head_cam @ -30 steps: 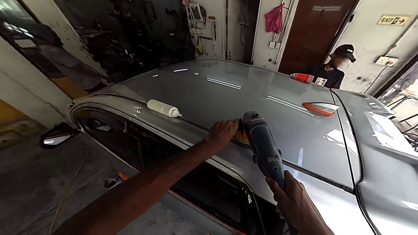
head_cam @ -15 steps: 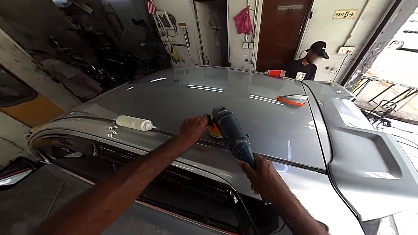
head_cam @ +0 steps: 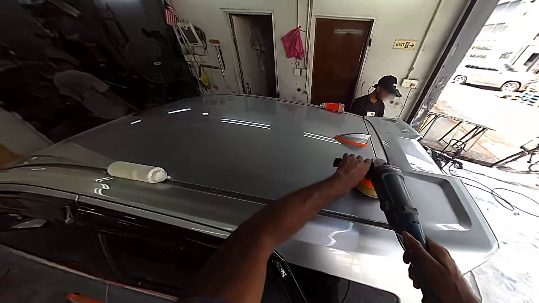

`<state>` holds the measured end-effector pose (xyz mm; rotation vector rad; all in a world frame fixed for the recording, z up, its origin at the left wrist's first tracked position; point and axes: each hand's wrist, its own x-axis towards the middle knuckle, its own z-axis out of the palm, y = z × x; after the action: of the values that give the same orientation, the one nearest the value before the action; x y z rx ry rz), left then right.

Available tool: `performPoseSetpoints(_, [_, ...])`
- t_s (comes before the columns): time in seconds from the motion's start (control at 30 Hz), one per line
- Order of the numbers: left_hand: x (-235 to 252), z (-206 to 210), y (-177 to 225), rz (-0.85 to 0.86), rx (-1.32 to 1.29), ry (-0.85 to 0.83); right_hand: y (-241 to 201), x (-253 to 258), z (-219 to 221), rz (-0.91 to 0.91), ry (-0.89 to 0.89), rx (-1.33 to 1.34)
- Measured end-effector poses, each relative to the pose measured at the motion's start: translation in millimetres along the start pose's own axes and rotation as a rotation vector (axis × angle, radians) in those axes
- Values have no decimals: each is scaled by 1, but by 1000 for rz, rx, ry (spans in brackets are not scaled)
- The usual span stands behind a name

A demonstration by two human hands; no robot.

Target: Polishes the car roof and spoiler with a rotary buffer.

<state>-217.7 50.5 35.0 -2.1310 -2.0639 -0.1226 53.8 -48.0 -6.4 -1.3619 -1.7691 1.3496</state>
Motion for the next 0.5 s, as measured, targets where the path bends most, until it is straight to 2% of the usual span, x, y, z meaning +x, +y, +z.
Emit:
performPoseSetpoints(0.1, [27,18,10,35,22,78,0,16,-13,20,22,-1])
performPoseSetpoints(0.23, [27,26,-15,-52,5,45,-15,32,7,5,7,-53])
performPoseSetpoints(0.5, [-63,1,-113,-250,105,-33,-65,40,79,-11,-257,-149])
